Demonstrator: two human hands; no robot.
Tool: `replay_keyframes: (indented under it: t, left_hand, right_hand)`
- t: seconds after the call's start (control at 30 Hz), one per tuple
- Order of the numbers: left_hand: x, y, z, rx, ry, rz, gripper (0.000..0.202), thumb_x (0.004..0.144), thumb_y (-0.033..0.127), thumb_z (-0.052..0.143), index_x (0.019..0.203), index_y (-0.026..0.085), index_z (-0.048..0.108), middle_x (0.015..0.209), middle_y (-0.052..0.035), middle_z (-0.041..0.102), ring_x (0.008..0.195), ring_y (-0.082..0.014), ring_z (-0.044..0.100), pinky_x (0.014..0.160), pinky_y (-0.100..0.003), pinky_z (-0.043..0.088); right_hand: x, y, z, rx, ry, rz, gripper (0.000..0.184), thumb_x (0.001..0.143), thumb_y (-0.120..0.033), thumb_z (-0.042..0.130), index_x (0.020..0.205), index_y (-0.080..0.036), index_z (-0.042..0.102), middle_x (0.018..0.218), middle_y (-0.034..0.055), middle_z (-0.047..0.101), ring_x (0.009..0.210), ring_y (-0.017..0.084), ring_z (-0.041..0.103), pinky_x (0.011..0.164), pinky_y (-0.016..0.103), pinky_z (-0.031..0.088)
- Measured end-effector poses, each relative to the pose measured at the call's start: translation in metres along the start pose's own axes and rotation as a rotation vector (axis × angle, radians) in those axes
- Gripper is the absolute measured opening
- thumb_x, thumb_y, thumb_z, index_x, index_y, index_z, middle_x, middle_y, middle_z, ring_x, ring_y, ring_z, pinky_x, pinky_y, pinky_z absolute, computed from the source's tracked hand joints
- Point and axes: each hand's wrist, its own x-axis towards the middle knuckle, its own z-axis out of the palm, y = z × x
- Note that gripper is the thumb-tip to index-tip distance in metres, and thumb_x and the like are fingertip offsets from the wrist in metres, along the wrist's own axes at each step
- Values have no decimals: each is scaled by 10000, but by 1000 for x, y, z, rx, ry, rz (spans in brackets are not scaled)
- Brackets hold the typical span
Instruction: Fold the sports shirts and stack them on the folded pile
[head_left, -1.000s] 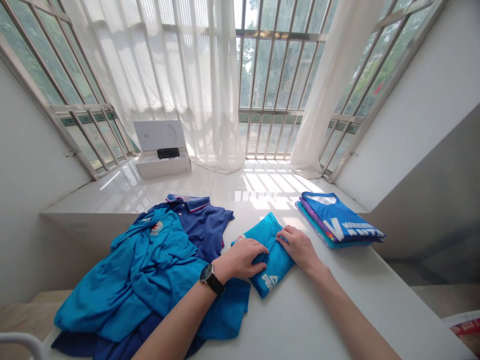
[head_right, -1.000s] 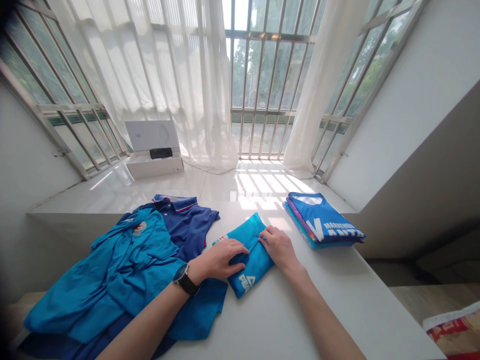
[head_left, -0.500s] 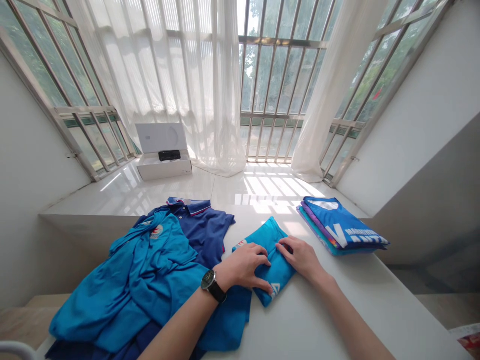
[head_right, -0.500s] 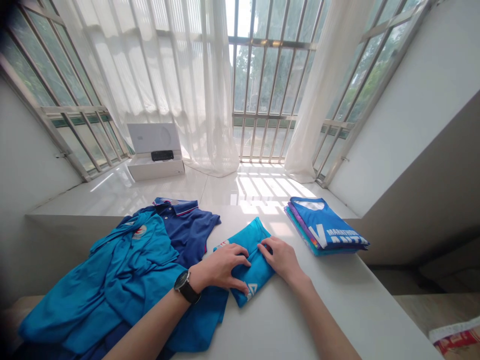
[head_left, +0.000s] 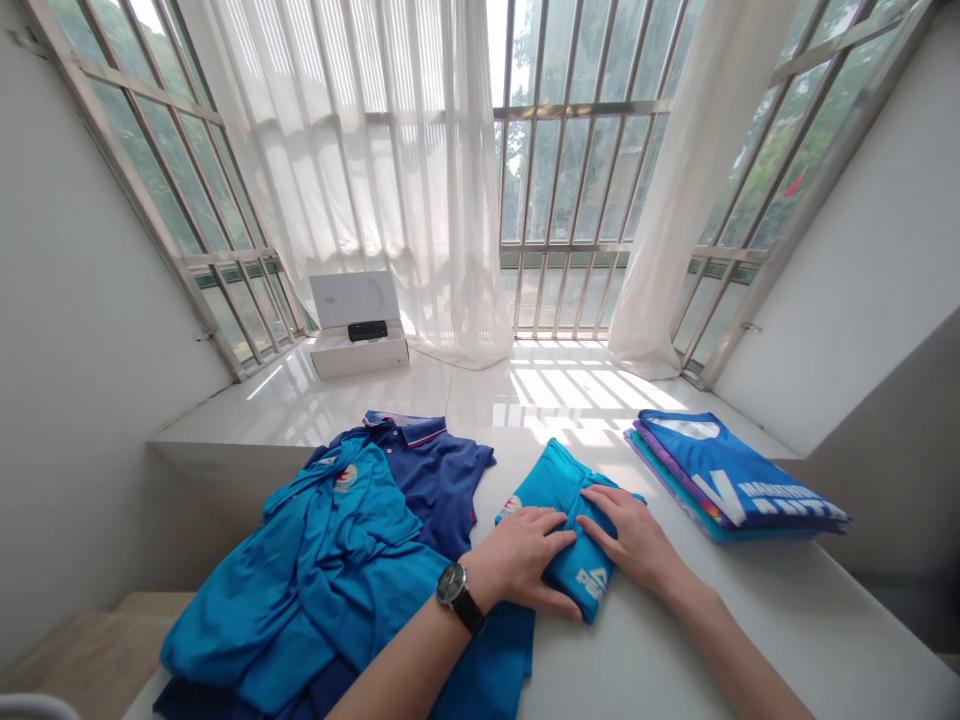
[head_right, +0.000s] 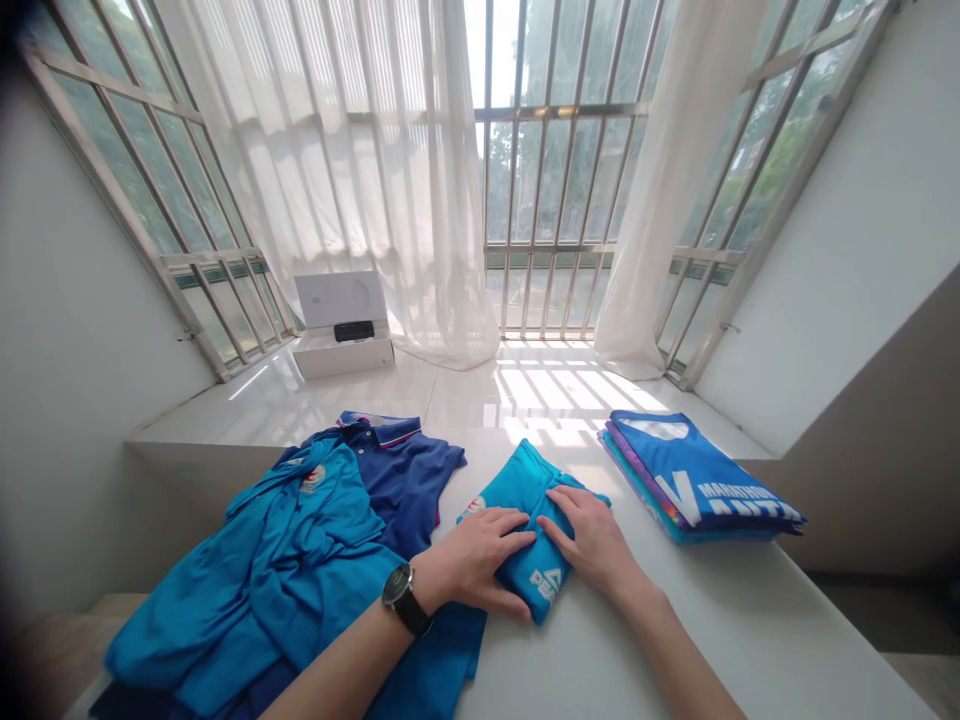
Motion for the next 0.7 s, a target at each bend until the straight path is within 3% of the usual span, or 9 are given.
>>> replay_keyframes:
  t: [0.4,0.7]
  left_hand:
    - [1,-2,3,24,12,14,802,749,742,650,1319,185,562,1383,-143,574,1302,-334,508,1122,-439,363]
    - [2,2,0,81,-1,-16,573,922,628,515,1276,183,591,1376,-129,583,1287,-307,530,1096,-419,392]
  right_hand:
    - [0,1,1,-27,27,-14,422,917,-509,543,1180,-221,706,1240,124,692,1173,313,625,1009,484,504]
    - [0,3,4,-22,17,-15,420,919,-494,533,1187,-218,701,1247,124,690,1178,315,625,1015,484,501]
